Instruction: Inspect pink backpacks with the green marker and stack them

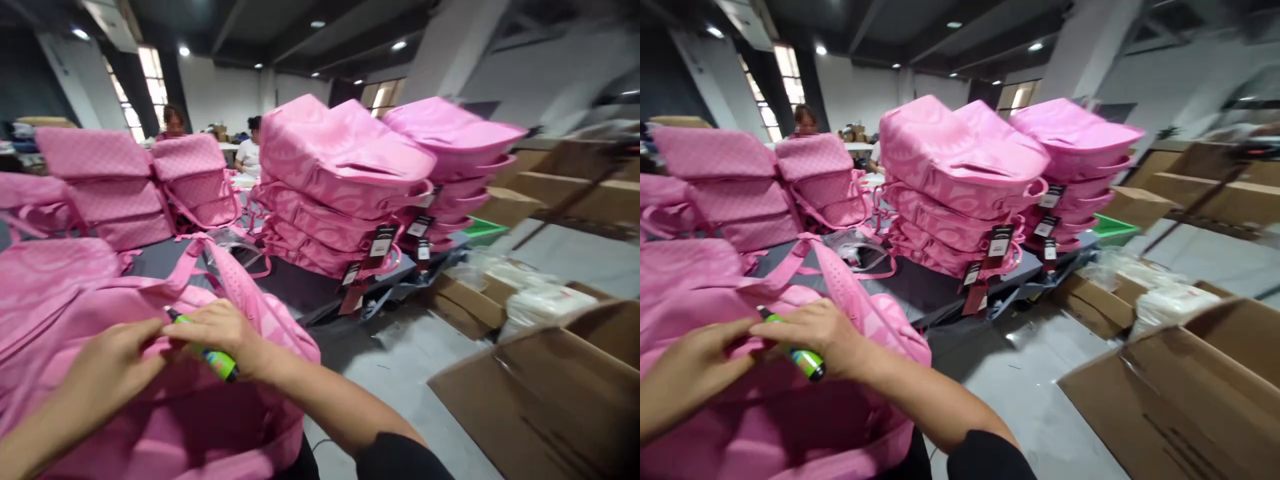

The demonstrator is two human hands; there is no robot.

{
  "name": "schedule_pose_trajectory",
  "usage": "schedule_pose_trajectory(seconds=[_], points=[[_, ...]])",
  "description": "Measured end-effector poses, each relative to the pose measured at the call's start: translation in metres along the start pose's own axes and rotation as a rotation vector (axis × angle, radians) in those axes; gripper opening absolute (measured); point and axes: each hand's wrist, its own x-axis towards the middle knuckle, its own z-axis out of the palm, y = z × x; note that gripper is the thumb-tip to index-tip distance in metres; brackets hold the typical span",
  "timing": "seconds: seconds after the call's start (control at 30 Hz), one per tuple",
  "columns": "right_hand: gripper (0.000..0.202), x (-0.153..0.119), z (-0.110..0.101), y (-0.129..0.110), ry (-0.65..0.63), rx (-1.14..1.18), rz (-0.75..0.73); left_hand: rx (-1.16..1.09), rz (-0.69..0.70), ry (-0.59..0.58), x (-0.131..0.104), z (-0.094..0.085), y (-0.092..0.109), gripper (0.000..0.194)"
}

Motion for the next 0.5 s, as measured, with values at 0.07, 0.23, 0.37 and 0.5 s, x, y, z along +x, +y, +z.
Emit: schedule_pose_trajectory(seconds=[0.07,0.23,0.37,0.5], points=[[0.03,-0.019,0.013,0.017,-0.028,-0.124,-0.033,-0.003,-0.015,-0.073,0.003,0.016,0.011,0.028],[0.027,-0.05,0.049,0.058,0.046,-0.155,0.027,0.217,-0.024,0.059,0.025,0.022,-0.002,0.026],[0.032,-0.051,0.062,0.059,0.126,-0.214,0.037,0.383,-0.066,0.011,0.049,0.008,-0.014,0.077],[0.027,-0.056,0.066,0.044,0.157,-0.138,0.134,0.424,-0.142,-0.252,0.082,0.024,-0.029,0.088]])
